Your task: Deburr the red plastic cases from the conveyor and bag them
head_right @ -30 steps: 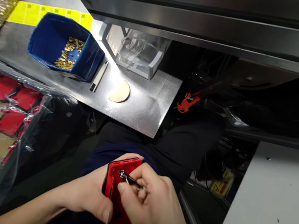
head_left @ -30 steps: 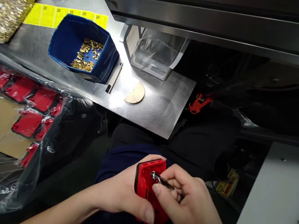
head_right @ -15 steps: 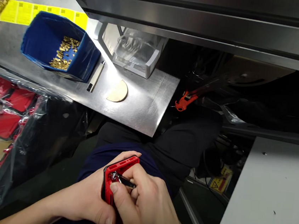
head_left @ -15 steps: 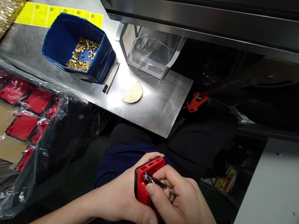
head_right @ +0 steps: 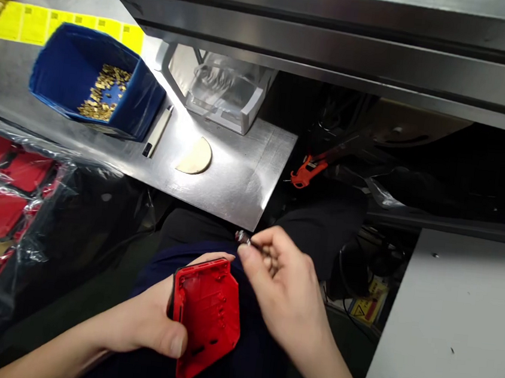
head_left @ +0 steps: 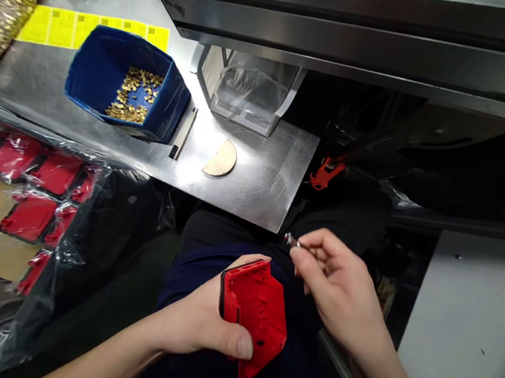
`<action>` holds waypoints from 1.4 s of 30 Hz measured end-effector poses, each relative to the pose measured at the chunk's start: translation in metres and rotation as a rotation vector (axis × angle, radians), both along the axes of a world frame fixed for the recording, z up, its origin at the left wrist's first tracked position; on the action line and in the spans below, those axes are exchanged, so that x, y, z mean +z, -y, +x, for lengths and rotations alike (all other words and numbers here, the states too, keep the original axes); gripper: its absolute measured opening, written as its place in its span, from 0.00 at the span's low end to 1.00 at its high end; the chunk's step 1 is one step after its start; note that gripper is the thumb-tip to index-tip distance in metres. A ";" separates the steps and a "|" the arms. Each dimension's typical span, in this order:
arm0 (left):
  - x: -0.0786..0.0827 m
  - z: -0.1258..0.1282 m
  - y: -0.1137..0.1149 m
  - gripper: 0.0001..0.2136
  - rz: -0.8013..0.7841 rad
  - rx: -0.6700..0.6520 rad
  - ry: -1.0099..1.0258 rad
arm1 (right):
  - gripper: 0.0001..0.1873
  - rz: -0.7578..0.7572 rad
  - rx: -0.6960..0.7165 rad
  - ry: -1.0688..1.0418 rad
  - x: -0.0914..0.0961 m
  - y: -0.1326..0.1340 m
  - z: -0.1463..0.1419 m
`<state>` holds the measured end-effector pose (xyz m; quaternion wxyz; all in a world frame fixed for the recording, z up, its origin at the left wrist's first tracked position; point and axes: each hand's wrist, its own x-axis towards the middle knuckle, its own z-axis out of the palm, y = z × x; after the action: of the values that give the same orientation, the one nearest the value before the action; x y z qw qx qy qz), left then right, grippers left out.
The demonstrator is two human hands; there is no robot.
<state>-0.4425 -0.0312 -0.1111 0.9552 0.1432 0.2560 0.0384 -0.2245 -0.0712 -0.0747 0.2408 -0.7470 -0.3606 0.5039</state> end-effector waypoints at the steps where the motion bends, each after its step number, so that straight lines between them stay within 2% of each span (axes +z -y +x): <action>1: -0.002 -0.002 0.000 0.49 -0.008 -0.010 -0.011 | 0.14 0.053 -0.013 0.074 -0.014 -0.009 0.005; 3: -0.005 -0.005 -0.001 0.53 -0.009 -0.006 -0.022 | 0.13 0.118 0.023 0.194 -0.048 -0.029 0.010; 5: -0.008 -0.009 0.000 0.55 -0.018 0.014 -0.015 | 0.11 0.085 0.134 0.294 -0.079 -0.047 0.011; 8: -0.013 -0.013 0.000 0.52 -0.106 0.071 0.006 | 0.07 0.013 0.276 0.384 -0.104 -0.061 0.010; 14: -0.021 -0.019 0.002 0.47 -0.220 0.205 0.099 | 0.09 0.154 0.226 0.110 -0.095 -0.051 0.017; 18: -0.025 -0.017 0.002 0.45 -0.257 0.247 0.168 | 0.07 0.261 0.222 0.298 -0.097 -0.054 0.017; 23: -0.030 -0.017 0.004 0.49 -0.280 0.239 0.219 | 0.10 0.356 0.206 0.502 -0.113 -0.085 0.002; 27: -0.032 -0.018 0.004 0.52 -0.342 0.284 0.214 | 0.14 0.306 0.178 0.708 -0.134 -0.117 -0.009; 30: -0.030 -0.017 0.003 0.51 -0.376 0.327 0.225 | 0.17 0.273 0.175 0.734 -0.145 -0.128 -0.010; 33: -0.028 -0.016 0.001 0.49 -0.374 0.388 0.203 | 0.20 0.316 0.138 0.681 -0.135 -0.114 -0.006; 37: -0.031 -0.013 -0.005 0.40 -0.302 0.557 0.006 | 0.10 0.529 0.089 0.303 -0.087 -0.063 -0.007; 40: -0.037 -0.011 -0.012 0.31 -0.245 0.624 -0.147 | 0.10 0.606 0.236 0.125 -0.052 -0.024 -0.017; 42: -0.040 -0.008 -0.017 0.29 -0.238 0.628 -0.200 | 0.15 0.629 0.391 0.109 -0.042 -0.008 -0.026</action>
<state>-0.4506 -0.0141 -0.1507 0.8769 -0.0521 0.3826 0.2862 -0.2506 -0.0631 -0.1162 0.3382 -0.5794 -0.6457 0.3646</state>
